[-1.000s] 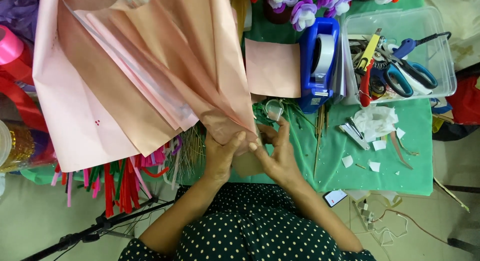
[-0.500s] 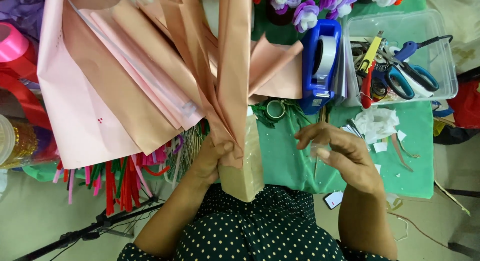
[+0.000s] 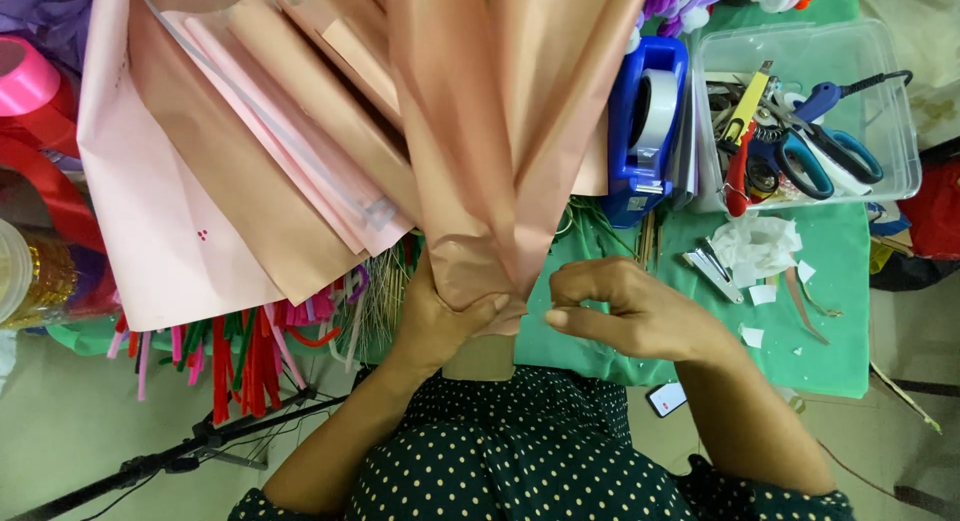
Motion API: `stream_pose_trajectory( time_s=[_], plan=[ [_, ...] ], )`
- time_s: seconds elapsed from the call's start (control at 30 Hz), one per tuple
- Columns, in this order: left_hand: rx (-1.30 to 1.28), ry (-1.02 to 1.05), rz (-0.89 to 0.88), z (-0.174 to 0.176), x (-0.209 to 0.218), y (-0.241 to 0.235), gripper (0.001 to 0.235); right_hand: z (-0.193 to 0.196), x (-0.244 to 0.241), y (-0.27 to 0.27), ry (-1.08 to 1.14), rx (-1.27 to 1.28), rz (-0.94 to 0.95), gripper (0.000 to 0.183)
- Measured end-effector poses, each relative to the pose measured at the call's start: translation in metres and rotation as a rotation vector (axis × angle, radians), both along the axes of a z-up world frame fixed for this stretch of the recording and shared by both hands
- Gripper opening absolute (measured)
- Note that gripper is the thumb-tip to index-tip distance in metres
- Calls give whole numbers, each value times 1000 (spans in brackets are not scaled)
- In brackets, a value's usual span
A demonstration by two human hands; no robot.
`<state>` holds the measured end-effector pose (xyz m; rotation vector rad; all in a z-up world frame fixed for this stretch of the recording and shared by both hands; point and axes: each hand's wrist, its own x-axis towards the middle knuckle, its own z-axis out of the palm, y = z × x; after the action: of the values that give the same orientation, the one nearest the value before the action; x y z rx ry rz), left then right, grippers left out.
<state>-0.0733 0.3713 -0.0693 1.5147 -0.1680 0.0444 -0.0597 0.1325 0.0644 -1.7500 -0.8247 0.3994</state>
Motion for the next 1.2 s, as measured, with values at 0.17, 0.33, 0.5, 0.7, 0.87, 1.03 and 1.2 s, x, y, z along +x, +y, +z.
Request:
stream_pose_trajectory(
  time_s=[0.17,0.33,0.5,0.7,0.87,1.03,1.2],
  plan=[
    [99,14,49,22,-4,-1,78,12,6,16,-50,-203,-46,32],
    [125,68,70,18,-3,1,78,17,8,29,-73,-405,-88,40],
    [188,128,100,35,-7,-2,74,19,9,36,-184,-546,-189,42],
    [237,209,98,27,-4,-4,82,-5,7,40,-445,-662,-312,39],
    [294,209,128,30,-6,-6,84,-24,4,39,-576,-728,-412,34],
    [264,172,111,21,-7,-4,93,-30,0,39,-646,-759,-463,30],
    [251,60,153,24,-4,-4,75,-33,-2,38,-685,-747,-462,27]
  ],
)
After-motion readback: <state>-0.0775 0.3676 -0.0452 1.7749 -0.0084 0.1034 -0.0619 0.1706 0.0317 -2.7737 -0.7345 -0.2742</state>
